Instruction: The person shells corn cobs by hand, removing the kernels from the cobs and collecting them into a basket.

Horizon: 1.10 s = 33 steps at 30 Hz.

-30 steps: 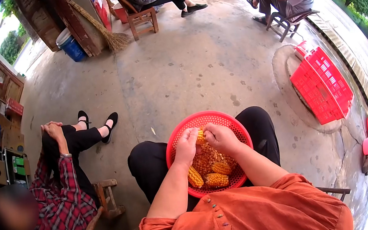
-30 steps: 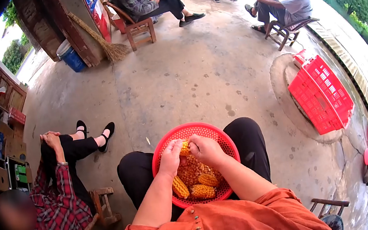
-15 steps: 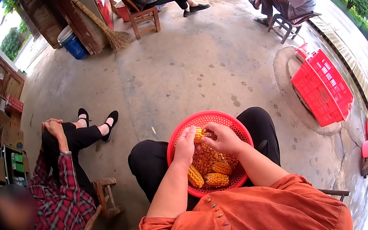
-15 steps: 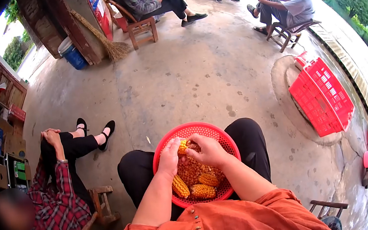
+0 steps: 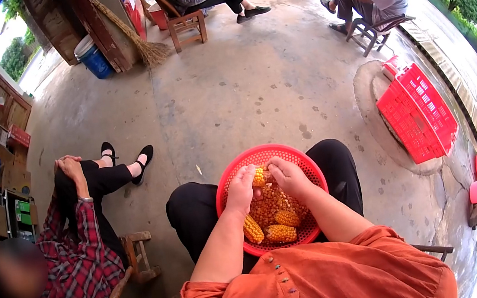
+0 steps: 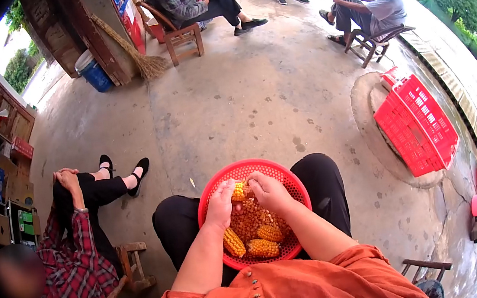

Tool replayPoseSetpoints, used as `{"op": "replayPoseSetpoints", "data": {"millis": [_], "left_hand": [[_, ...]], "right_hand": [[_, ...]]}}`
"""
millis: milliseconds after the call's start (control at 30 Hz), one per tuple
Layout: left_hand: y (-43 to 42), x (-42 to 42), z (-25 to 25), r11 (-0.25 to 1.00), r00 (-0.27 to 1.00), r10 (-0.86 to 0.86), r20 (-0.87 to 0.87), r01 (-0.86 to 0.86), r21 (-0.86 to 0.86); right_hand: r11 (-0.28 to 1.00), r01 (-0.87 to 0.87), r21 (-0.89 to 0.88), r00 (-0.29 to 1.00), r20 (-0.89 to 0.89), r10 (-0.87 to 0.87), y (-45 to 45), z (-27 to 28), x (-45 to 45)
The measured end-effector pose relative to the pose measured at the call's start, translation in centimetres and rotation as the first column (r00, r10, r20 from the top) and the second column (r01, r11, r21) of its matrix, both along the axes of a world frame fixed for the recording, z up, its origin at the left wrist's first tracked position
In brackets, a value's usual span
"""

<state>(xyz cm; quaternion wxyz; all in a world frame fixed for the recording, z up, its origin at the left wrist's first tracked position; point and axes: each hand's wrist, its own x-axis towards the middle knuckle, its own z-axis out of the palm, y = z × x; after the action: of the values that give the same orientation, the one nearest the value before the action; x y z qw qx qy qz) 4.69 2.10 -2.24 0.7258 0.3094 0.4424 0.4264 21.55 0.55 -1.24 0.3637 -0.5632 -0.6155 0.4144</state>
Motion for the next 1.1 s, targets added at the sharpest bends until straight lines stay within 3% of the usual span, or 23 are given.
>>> {"op": "replayPoseSetpoints", "data": {"millis": [200, 267, 400, 467, 567, 700, 767, 833, 867, 900, 967, 1000, 1067, 1100], "left_hand": [[0.2, -0.3, 0.2, 0.999, 0.999, 0.024, -0.040, -0.026, -0.039], [0.4, -0.3, -0.1, 0.999, 0.999, 0.028, -0.031, -0.030, -0.040], [0.4, -0.6, 0.4, 1.000, 1.000, -0.007, -0.027, 0.007, -0.010], [0.1, -0.4, 1.2, 1.000, 0.998, 0.007, -0.055, -0.006, 0.014], [0.2, -0.7, 0.5, 0.998, 0.998, 0.005, -0.067, 0.000, 0.070], [0.3, -0.7, 0.1, 0.996, 0.997, 0.030, -0.074, -0.024, 0.082], [0.2, -0.7, 0.3, 0.997, 0.994, 0.033, -0.105, -0.026, 0.069], [0.0, -0.7, 0.3, 0.998, 0.990, 0.037, -0.135, -0.028, 0.062], [-0.1, -0.7, 0.0, 0.986, 0.980, 0.073, -0.185, -0.044, 0.159], [0.1, -0.6, -0.1, 0.961, 0.969, 0.114, -0.221, -0.052, 0.270], [0.1, -0.6, 0.1, 0.960, 0.944, 0.130, -0.302, -0.043, 0.278], [0.2, -0.5, -0.9, 0.950, 0.959, 0.140, -0.247, -0.059, 0.308], [0.3, -0.6, -0.7, 0.975, 0.956, 0.102, -0.274, -0.042, 0.217], [0.3, -0.6, -1.4, 0.982, 0.966, 0.086, -0.246, -0.040, 0.186]], "right_hand": [[0.991, 0.050, 0.123, 0.999, -0.015, -0.049, 0.3, 0.2, 0.3], [0.994, -0.108, -0.007, 0.972, -0.211, 0.104, 0.2, 0.9, 0.3], [0.994, -0.095, -0.060, 0.970, -0.230, 0.078, 0.3, 0.0, 0.4], [0.962, -0.090, -0.257, 0.923, -0.384, -0.016, 0.4, 0.2, 0.7], [0.969, -0.091, -0.230, 0.899, -0.437, -0.020, 0.4, -0.4, 0.4], [0.976, -0.086, -0.201, 0.919, -0.393, 0.000, 0.3, 0.0, 0.4], [0.994, -0.100, -0.050, 0.960, -0.269, 0.084, 0.5, -0.7, 0.6], [0.991, -0.111, -0.081, 0.955, -0.283, 0.084, 0.4, -1.0, 0.5], [0.987, -0.119, -0.106, 0.952, -0.294, 0.083, 0.4, -0.9, 0.5], [0.990, -0.118, -0.073, 0.977, -0.187, 0.103, 0.2, 0.5, 0.5], [0.987, -0.157, 0.021, 0.980, -0.124, 0.158, 0.5, -0.7, 0.7], [0.986, -0.159, 0.053, 0.985, -0.052, 0.162, 0.4, 0.1, 0.7], [0.986, -0.166, -0.006, 0.985, -0.051, 0.166, 0.2, 1.2, 0.5], [0.987, -0.152, -0.050, 0.978, -0.153, 0.143, 0.1, 0.8, 0.3]]}}
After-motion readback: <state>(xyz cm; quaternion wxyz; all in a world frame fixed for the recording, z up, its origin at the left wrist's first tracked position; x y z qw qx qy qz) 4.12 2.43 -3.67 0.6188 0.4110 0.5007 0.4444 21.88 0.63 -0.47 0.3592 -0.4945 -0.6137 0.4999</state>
